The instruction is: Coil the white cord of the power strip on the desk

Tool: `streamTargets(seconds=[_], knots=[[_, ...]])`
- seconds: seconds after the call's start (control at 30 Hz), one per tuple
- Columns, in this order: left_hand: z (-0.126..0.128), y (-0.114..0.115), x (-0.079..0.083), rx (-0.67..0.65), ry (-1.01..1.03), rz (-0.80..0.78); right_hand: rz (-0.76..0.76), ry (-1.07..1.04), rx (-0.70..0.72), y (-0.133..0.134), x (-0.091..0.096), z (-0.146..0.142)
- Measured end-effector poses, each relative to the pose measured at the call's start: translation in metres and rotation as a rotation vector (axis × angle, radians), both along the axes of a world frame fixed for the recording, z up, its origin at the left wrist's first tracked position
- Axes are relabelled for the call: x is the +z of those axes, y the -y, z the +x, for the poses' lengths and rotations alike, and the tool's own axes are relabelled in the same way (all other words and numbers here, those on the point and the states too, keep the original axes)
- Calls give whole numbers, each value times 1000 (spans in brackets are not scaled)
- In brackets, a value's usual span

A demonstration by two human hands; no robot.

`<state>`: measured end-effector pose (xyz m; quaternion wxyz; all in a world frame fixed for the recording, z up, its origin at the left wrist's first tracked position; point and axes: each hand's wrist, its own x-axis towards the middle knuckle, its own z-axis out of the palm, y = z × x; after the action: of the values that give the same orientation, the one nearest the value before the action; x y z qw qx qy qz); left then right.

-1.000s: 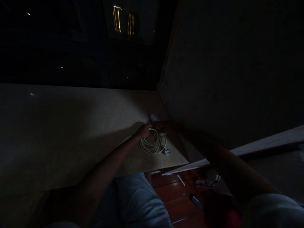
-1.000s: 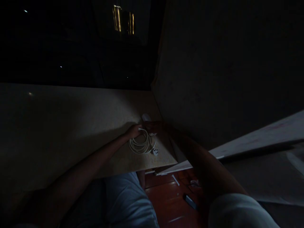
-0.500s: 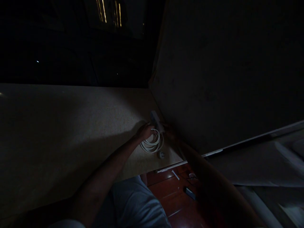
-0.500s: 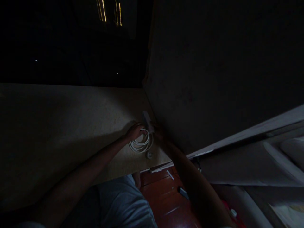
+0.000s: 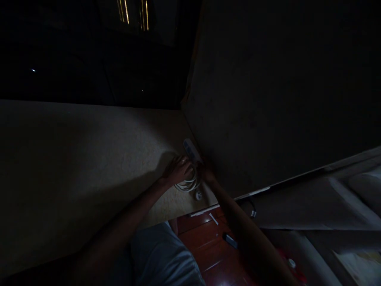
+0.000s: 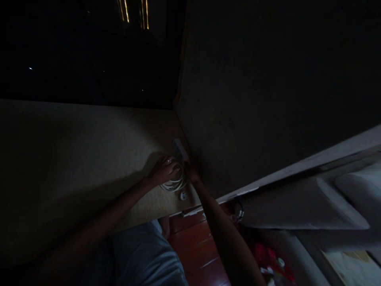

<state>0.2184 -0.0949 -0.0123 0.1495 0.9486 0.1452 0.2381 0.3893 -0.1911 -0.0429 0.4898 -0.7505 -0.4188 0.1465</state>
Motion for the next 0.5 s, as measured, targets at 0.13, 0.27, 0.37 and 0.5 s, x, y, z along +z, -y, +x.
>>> streamTargets(seconds=[0.13, 0.27, 0.37, 0.5], knots=[[-33, 25, 4, -177, -69, 36, -108, 211, -39, 3, 4, -5], [-51, 41, -1, -160, -146, 21, -187, 327, -20, 8, 8, -7], [-53, 45, -4, -149, -171, 18, -285, 416, -1, 13, 9, -9], [-52, 42, -9, -135, -141, -1, -418, 565, 43, 20, 12, -12]])
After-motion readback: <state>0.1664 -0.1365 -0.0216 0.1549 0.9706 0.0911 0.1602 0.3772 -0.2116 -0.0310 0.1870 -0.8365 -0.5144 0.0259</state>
